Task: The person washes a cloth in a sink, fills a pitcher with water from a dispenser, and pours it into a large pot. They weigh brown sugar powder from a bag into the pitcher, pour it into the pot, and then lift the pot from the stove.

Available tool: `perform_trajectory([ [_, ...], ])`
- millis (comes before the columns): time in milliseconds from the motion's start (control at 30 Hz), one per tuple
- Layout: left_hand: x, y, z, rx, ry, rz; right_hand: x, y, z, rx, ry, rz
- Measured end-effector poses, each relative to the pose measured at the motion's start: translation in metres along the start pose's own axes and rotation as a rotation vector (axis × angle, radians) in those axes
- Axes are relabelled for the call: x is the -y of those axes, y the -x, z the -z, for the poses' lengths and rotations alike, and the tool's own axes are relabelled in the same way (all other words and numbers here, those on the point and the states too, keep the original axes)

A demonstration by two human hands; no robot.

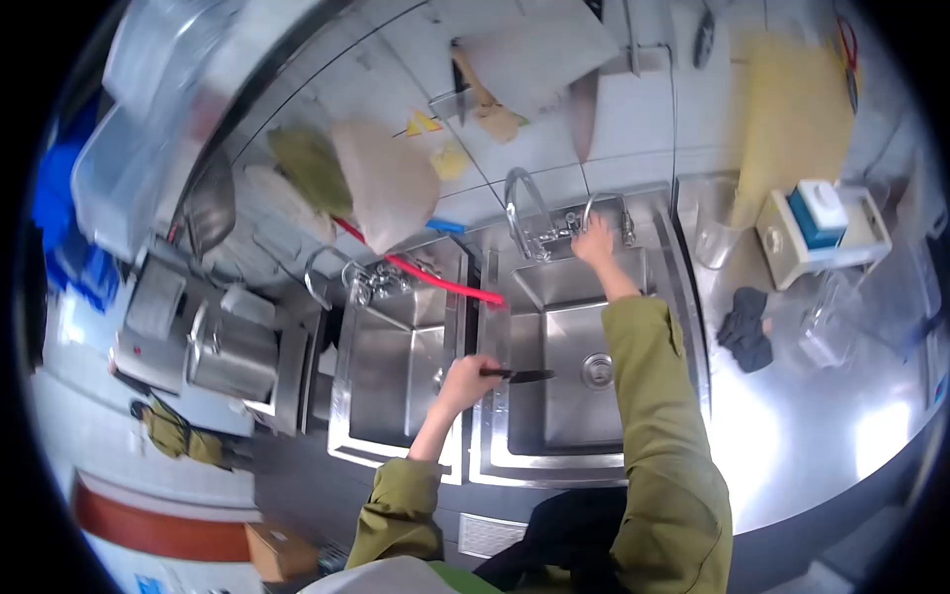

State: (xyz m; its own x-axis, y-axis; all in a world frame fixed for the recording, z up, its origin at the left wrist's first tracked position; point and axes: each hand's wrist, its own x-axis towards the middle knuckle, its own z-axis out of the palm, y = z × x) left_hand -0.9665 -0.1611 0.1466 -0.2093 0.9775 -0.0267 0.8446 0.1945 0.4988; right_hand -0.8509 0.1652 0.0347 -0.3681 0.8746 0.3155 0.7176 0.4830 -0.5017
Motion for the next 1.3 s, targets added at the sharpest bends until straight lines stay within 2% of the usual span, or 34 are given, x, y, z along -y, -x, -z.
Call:
perform_trajectory([
  [33, 0.006, -0.025, -0.002, -0.002, -0.042, -0.148, -0.009, -0.009, -0.017, -0.023, -0.042, -0.016],
  [100, 0.004, -0.068, -0.008, 0.107, 0.126, 0.053, -0.033, -0.016, -0.052, -0.033, -0.089, -0.046],
  [167, 0.009, -0.105, -0.028, 0.007, 0.202, 0.075, -0.007, -0.017, -0.006, 0.170, 0.045, -0.021],
  [233, 0.011, -0.137, -0.049, -0.094, 0.128, 0.036, -0.001, -0.017, -0.002, 0.185, 0.007, -0.107],
  [267, 0.015, -0.151, -0.061, -0.071, 0.207, 0.055, 0.002, -0.015, -0.001, 0.194, -0.012, -0.149],
  [367, 0.012, -0.172, -0.084, -0.151, 0.320, 0.070, 0.015, 0.015, -0.003, -0.013, 0.190, -0.013],
  [433, 0.000, -0.170, -0.079, -0.207, 0.362, 0.102, 0.041, 0.036, 0.027, 0.017, -0.037, 0.050],
  [500, 0.004, -0.167, -0.082, -0.298, 0.435, 0.095, 0.053, 0.058, 0.015, -0.051, -0.303, 0.208],
  [533, 0.011, -0.164, -0.083, -0.379, 0.467, 0.048, 0.059, 0.064, 0.010, 0.139, -0.525, 0.211],
  [567, 0.019, -0.158, -0.084, -0.459, 0.497, 0.001, 0.065, 0.074, 0.002, 0.153, -0.550, 0.265],
  [700, 0.037, -0.128, -0.062, -0.567, 0.570, 0.266, 0.082, 0.079, 0.025, 0.345, -0.818, 0.162],
  [733, 0.020, -0.121, -0.043, -0.526, 0.862, 0.402, 0.077, 0.075, 0.020, 0.310, -0.840, 0.140],
  [767, 0.039, -0.120, -0.046, -0.517, 0.945, 0.357, 0.067, 0.070, 0.018, 0.288, -0.773, 0.102],
  [833, 0.036, -0.122, -0.038, -0.524, 1.065, 0.446, 0.046, 0.061, 0.019, 0.219, -0.805, 0.063],
  [933, 0.031, -0.137, -0.053, -0.504, 1.102, 0.391, 0.023, 0.050, 0.030, 0.102, -0.593, -0.051],
  [1033, 0.011, -0.151, -0.063, -0.384, 0.965, 0.201, 0.010, 0.027, 0.030, 0.113, -0.399, -0.278],
  [1067, 0.007, -0.152, -0.061, -0.369, 0.921, 0.188, 0.004, 0.020, 0.024, 0.090, -0.423, -0.263],
  [1167, 0.013, -0.146, -0.048, -0.505, 0.992, 0.284, -0.009, 0.007, 0.008, 0.029, -0.359, -0.210],
  [1233, 0.023, -0.134, -0.031, -0.575, 1.132, 0.355, -0.012, 0.001, 0.003, 0.077, -0.288, -0.181],
  [1300, 0.027, -0.122, -0.018, -0.608, 1.132, 0.359, -0.009, -0.005, 0.000, 0.127, -0.219, -0.197],
])
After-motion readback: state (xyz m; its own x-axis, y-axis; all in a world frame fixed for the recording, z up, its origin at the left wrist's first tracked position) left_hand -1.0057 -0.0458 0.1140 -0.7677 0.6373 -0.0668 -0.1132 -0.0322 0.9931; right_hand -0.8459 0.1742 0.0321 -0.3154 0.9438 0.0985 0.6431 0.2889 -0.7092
